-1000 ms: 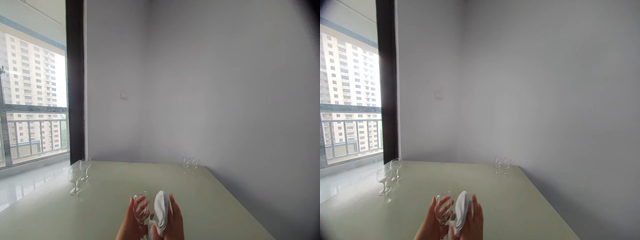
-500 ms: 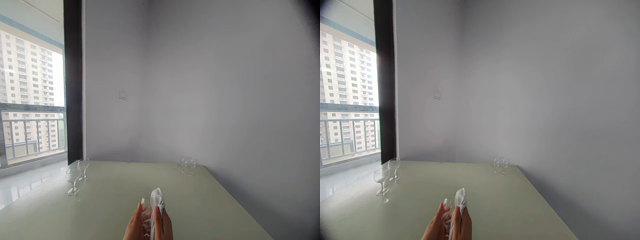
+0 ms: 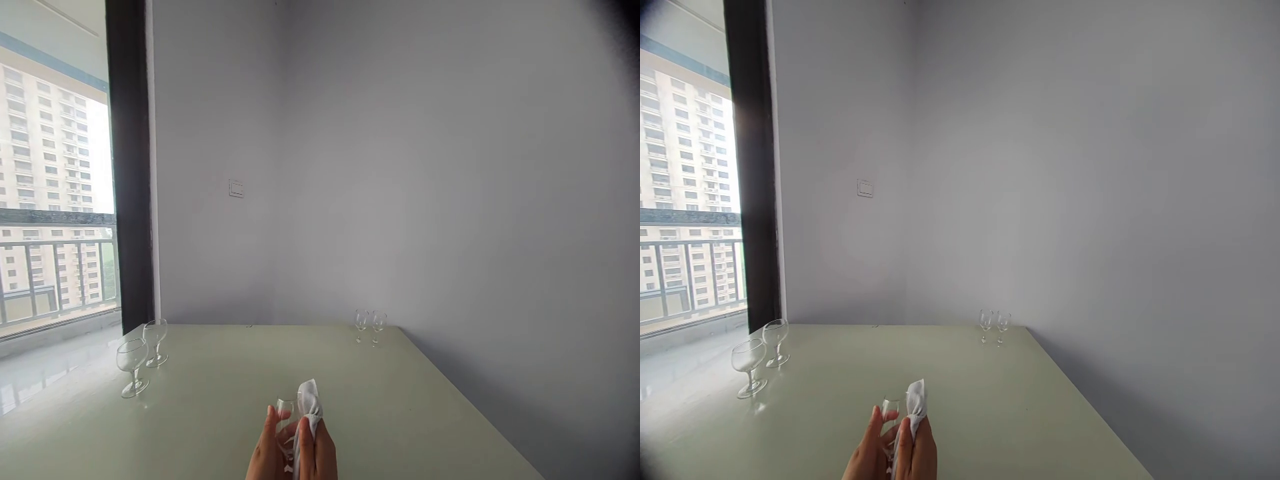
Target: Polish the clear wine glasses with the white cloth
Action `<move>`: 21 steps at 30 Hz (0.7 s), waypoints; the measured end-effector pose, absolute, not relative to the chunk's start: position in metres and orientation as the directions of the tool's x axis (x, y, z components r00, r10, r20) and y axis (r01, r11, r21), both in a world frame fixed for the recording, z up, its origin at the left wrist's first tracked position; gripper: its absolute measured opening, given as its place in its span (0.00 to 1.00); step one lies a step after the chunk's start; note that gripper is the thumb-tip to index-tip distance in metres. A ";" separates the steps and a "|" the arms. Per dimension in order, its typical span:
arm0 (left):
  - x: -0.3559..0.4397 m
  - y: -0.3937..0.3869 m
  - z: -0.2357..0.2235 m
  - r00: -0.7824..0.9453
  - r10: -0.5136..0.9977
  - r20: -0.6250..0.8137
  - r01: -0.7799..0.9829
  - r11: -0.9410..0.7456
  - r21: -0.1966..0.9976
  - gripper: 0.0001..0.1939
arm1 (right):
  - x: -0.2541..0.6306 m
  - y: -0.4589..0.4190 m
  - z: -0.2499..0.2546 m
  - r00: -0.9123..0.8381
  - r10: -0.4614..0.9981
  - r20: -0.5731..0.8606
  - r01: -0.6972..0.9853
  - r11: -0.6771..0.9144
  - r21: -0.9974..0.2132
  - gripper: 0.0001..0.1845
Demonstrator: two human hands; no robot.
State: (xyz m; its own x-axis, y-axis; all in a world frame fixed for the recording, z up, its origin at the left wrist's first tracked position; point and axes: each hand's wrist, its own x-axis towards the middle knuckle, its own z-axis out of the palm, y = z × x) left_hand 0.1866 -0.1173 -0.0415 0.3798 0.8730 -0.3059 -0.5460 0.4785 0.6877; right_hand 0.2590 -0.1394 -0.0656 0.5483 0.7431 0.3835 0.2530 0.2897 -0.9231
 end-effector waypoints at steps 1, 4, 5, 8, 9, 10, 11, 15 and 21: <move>0.188 -0.118 -0.042 0.367 0.888 -0.276 -0.535 0.444 0.719 0.29 | 0.258 -0.139 -0.066 0.541 0.746 0.388 0.248 0.300 -0.921 0.27; 0.189 -0.118 -0.043 0.341 0.926 -0.164 -0.467 0.318 0.825 0.29 | 0.257 -0.138 -0.070 0.563 0.735 0.378 0.240 0.292 -0.926 0.25; 0.188 -0.118 -0.043 0.334 0.930 -0.151 -0.448 0.298 0.843 0.29 | 0.258 -0.137 -0.071 0.563 0.735 0.378 0.243 0.289 -0.926 0.25; 0.186 -0.117 -0.042 0.284 0.935 -0.212 -0.431 0.322 0.843 0.32 | 0.260 -0.134 -0.076 0.541 0.733 0.412 0.287 0.300 -0.910 0.25; 0.185 -0.116 -0.042 0.272 0.931 -0.244 -0.440 0.346 0.829 0.32 | 0.260 -0.134 -0.077 0.534 0.732 0.423 0.309 0.297 -0.904 0.25; 0.186 -0.117 -0.042 0.270 0.927 -0.260 -0.460 0.362 0.811 0.32 | 0.260 -0.133 -0.077 0.532 0.726 0.436 0.334 0.293 -0.896 0.25; 0.186 -0.117 -0.042 0.272 0.927 -0.258 -0.484 0.364 0.796 0.32 | 0.259 -0.133 -0.077 0.535 0.716 0.449 0.357 0.290 -0.888 0.24; 0.190 -0.120 -0.037 0.271 0.956 -0.108 -0.499 0.235 0.834 0.26 | 0.252 -0.136 -0.068 0.521 0.727 0.447 0.337 0.305 -0.890 0.24; 0.182 -0.124 -0.027 0.120 0.993 0.007 -0.428 0.045 0.903 0.23 | 0.245 -0.142 -0.067 0.532 0.831 0.163 -0.023 0.206 -0.978 0.30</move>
State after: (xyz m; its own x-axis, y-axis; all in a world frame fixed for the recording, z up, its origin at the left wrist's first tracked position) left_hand 0.1825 -0.1237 -0.0270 0.1202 0.9927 0.0073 -0.4276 0.0451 0.9029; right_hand 0.2447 -0.1424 -0.0670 0.5318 0.8311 0.1626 -0.0227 0.2060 -0.9783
